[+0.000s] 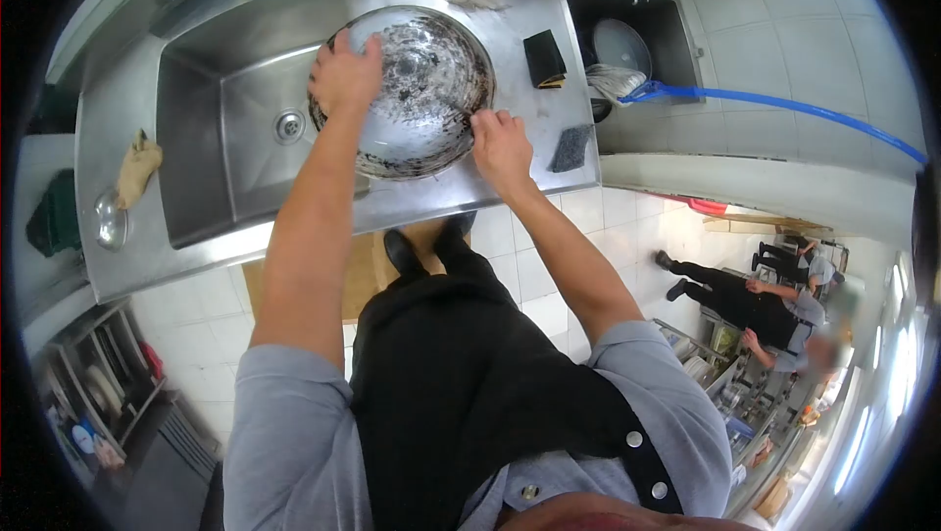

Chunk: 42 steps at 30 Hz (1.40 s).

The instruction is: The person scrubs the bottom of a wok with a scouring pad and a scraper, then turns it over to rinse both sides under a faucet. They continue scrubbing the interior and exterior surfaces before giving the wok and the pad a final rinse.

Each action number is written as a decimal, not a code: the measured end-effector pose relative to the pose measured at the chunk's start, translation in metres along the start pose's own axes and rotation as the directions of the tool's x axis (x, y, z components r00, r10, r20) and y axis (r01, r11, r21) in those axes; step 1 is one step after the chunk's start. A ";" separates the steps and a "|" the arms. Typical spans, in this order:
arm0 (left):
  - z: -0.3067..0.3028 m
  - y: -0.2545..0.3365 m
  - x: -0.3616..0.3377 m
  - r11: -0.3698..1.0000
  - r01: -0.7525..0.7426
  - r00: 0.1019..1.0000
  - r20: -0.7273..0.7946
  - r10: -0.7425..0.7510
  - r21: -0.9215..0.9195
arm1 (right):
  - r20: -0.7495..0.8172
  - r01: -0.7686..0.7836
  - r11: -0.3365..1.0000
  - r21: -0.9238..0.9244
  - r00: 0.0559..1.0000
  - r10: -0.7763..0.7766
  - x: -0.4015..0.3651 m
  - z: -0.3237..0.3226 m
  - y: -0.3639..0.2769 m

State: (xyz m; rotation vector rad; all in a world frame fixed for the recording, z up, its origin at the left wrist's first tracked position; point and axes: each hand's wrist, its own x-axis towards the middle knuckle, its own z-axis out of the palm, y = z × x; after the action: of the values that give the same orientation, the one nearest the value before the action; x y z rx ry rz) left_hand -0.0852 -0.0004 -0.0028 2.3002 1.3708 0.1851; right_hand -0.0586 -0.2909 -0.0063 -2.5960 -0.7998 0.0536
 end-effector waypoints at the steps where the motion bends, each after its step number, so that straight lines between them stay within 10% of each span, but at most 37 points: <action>1: -0.002 0.003 0.000 1.000 -0.006 1.000 0.019 0.006 -0.015 | -0.024 -0.022 1.000 -0.013 0.999 0.022 0.005 -0.002 0.003; 19: -0.011 0.002 -0.001 0.999 -0.006 0.998 0.060 0.009 -0.042 | -0.224 -0.002 0.998 -0.056 0.975 -0.011 0.015 0.014 0.010; 22: -0.008 0.001 -0.002 0.999 -0.003 0.998 0.063 0.006 -0.044 | -0.035 0.050 0.997 -0.054 0.998 -0.051 -0.021 -0.003 -0.001; 42: -0.011 0.001 -0.001 0.997 0.016 0.995 0.097 -0.009 -0.071 | -0.062 0.150 0.951 -0.271 0.983 -0.172 0.106 -0.024 0.008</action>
State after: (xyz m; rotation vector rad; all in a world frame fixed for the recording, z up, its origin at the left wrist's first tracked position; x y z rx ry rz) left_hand -0.0884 0.0012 0.0075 2.2115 1.3092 0.1150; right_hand 0.0378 -0.2485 0.0216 -2.7456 -1.0475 -0.2260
